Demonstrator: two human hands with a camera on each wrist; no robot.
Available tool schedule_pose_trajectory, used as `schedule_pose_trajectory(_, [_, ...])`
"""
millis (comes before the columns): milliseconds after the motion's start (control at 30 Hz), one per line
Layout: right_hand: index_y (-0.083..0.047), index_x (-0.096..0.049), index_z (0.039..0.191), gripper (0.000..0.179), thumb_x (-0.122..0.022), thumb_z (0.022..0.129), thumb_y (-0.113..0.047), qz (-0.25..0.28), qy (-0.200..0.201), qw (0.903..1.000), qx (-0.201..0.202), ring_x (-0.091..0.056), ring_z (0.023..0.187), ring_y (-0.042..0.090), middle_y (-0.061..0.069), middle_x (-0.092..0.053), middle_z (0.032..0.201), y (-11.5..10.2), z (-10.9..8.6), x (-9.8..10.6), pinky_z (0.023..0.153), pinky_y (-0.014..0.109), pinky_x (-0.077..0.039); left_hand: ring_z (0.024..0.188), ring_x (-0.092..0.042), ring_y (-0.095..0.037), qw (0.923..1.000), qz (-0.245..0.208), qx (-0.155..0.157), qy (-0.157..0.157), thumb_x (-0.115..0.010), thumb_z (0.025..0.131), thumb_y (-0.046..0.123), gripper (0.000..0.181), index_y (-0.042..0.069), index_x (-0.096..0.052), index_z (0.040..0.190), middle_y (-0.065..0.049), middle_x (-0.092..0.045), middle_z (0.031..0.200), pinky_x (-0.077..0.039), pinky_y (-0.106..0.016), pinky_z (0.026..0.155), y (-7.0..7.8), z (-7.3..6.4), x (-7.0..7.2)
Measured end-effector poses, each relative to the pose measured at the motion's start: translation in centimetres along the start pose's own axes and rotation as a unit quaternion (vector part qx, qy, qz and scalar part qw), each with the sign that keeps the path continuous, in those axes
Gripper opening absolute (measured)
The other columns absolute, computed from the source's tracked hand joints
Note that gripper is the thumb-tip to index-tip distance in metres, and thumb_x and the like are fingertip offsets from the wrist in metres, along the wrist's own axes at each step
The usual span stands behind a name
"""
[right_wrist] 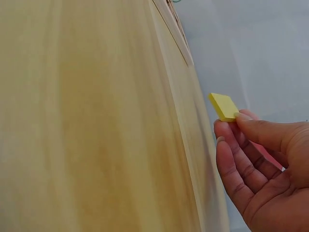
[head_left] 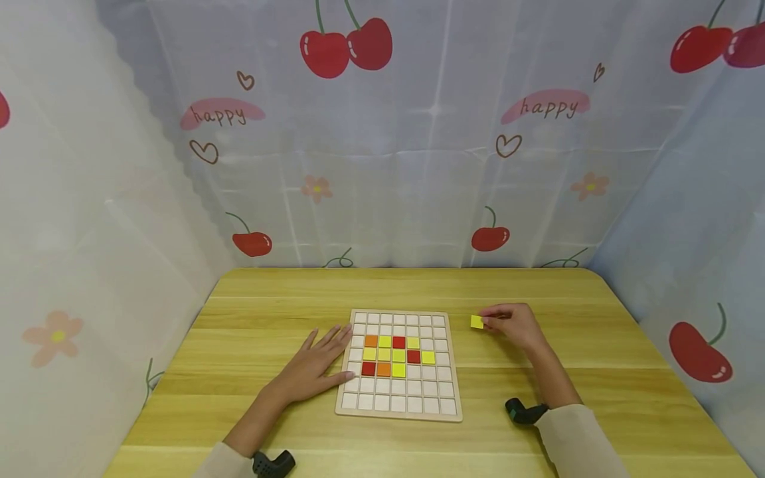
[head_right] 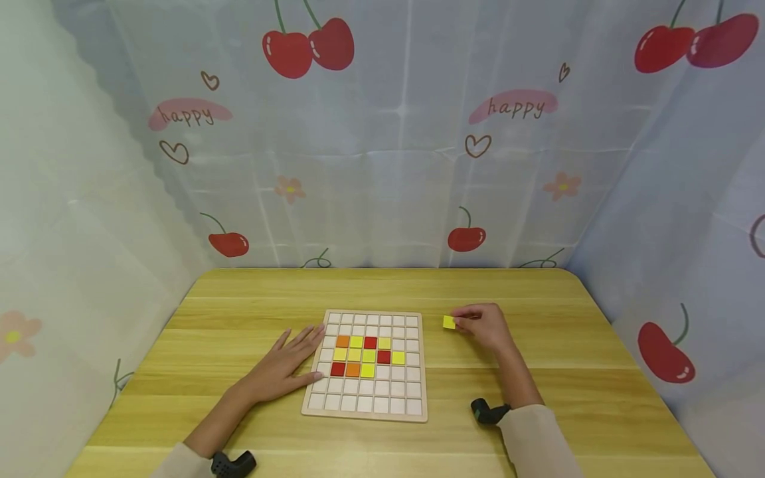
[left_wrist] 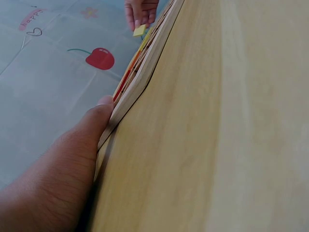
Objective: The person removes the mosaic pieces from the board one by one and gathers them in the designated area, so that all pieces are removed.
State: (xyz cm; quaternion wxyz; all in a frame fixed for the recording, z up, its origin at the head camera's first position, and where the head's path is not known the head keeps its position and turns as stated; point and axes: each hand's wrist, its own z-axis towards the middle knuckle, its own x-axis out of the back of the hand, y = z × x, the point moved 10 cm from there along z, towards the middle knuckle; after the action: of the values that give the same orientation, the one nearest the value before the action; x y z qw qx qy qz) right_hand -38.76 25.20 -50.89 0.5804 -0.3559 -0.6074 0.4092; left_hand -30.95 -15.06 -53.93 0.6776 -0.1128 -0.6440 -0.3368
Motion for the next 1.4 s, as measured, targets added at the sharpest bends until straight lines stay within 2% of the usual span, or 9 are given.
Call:
schedule_pose_trajectory(267, [0.012,-0.071,0.115,0.026,-0.069,0.097,-0.006,0.026,0.000,0.9995,-0.020,-0.073,0.085,0.016,0.021,-0.073,0.105,1.2,0.1,0.9,0.077,0.030,-0.061,0.156,-0.012,-0.021,1.0000,0.005,0.004,-0.005,-0.041,0.099,0.070,0.088,0.016,-0.014,0.164,0.001,-0.014,0.170,-0.003,-0.059,0.123,-0.2,0.0,-0.2])
schedule_pose_trajectory(600, [0.013,-0.070,0.113,0.025,-0.069,0.096,-0.005,0.030,0.004,0.9991,-0.031,-0.072,0.081,0.013,0.016,-0.074,0.099,1.8,0.2,1.3,0.074,0.028,-0.061,0.156,-0.013,-0.021,0.9999,0.007,0.005,-0.006,-0.040,0.099,0.070,0.088,0.017,-0.015,0.164,0.002,-0.014,0.170,-0.004,-0.059,0.122,-0.3,0.0,-0.3])
schedule_pose_trajectory(1100, [0.014,-0.070,0.111,0.022,-0.067,0.097,-0.003,0.004,0.015,0.9990,-0.041,-0.069,0.078,0.013,0.018,-0.073,0.095,1.6,0.0,1.4,0.070,0.025,-0.060,0.156,-0.011,-0.019,0.9999,0.003,0.008,-0.007,-0.041,0.099,0.070,0.088,0.017,-0.014,0.165,0.003,-0.013,0.170,-0.002,-0.057,0.123,-0.4,0.0,-0.3])
schedule_pose_trajectory(1400, [0.013,-0.071,0.110,0.021,-0.069,0.096,-0.002,0.000,0.031,0.9987,-0.039,-0.069,0.075,0.013,0.014,-0.074,0.090,1.8,0.1,1.6,0.068,0.026,-0.060,0.156,-0.013,-0.021,1.0000,0.001,0.005,-0.004,-0.042,0.099,0.069,0.088,0.016,-0.015,0.164,0.002,-0.014,0.170,-0.003,-0.059,0.123,-0.2,0.0,-0.1])
